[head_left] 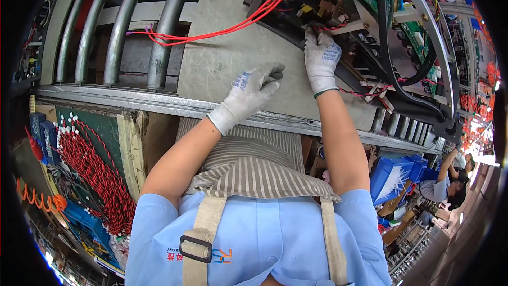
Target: The person assembles an electronic component by hand, connecting wires and plastic connectors to a circuit board.
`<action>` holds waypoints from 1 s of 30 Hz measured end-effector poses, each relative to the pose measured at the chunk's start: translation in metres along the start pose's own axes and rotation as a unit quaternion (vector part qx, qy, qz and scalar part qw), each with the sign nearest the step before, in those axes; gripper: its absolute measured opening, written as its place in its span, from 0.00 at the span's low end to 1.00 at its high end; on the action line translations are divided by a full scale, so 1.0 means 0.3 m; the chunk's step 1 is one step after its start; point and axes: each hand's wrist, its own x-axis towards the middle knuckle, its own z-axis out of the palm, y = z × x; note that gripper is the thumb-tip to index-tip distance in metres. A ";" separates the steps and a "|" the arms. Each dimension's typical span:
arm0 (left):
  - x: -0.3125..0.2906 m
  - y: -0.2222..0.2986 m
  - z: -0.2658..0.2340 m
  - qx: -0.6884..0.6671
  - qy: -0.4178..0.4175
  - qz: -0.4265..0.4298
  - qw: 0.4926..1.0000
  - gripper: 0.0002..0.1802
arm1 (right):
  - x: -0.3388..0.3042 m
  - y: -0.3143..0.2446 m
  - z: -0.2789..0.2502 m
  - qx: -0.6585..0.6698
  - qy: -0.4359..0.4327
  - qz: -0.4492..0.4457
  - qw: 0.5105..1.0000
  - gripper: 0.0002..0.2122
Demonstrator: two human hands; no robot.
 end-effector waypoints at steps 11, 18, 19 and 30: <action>0.001 0.041 -0.027 0.000 -0.002 -0.049 0.999 0.22 | 0.005 -0.014 0.022 -0.128 0.031 -0.090 0.987 0.14; 0.009 0.051 -0.032 0.001 -0.009 -0.071 0.997 0.22 | 0.002 0.011 0.079 -0.006 0.019 -0.019 1.000 0.13; 0.011 0.054 -0.030 0.004 -0.009 -0.074 0.997 0.22 | 0.001 0.023 0.084 -0.003 0.017 -0.018 1.000 0.13; 0.021 0.068 -0.022 0.004 -0.010 -0.082 0.997 0.21 | 0.004 0.052 0.084 0.031 0.098 -0.116 0.988 0.12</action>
